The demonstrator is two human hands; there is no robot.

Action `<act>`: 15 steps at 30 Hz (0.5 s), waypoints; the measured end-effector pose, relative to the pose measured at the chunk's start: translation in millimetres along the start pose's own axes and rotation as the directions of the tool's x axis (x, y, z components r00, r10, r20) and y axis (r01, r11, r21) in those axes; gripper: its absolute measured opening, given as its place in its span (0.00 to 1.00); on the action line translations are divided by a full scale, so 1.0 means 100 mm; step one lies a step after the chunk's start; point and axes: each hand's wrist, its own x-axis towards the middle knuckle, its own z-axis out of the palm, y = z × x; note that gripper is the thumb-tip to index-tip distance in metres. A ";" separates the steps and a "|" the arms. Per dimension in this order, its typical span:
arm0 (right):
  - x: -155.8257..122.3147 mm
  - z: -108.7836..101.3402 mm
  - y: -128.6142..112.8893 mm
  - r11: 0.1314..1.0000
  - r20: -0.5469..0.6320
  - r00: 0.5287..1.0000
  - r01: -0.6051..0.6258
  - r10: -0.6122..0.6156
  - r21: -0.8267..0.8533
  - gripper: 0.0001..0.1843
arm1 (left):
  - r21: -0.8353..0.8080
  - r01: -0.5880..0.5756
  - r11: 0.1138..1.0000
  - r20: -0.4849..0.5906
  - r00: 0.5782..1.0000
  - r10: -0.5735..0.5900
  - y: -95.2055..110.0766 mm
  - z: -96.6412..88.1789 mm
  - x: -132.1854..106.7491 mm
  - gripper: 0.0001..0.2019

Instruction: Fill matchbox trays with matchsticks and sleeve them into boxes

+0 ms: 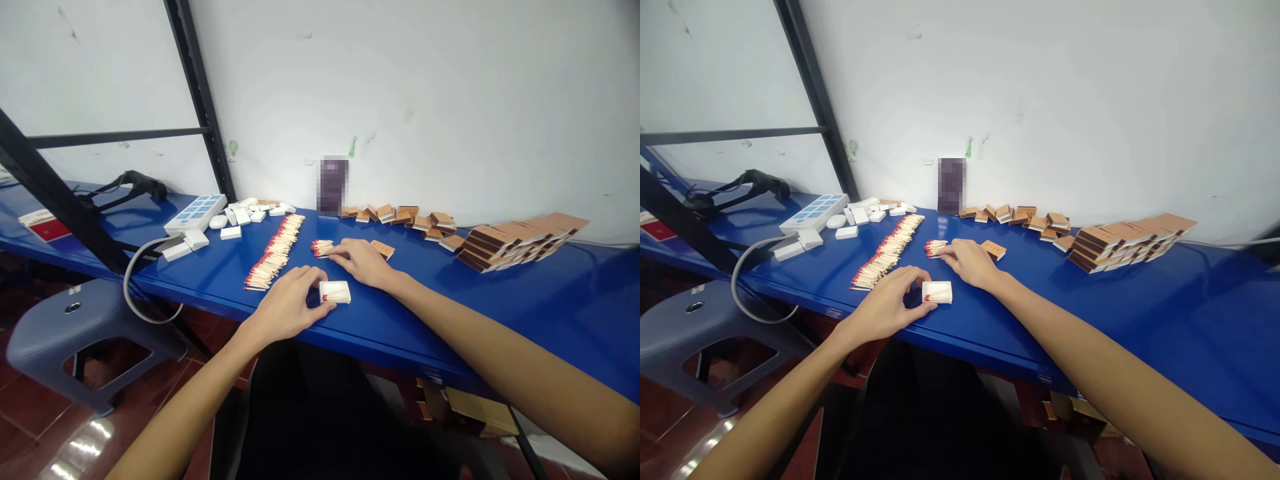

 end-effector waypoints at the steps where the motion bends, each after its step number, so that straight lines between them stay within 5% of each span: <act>1: 0.00 0.00 0.00 1.000 0.002 1.000 0.000 0.000 0.001 0.16 | 0.000 0.004 1.000 0.000 1.000 -0.004 0.00 0.00 0.00 0.13; 15: 0.00 0.03 0.02 0.999 -0.030 0.999 0.039 -0.038 0.032 0.12 | 0.006 -0.013 1.000 0.001 1.000 0.013 0.01 0.00 0.00 0.12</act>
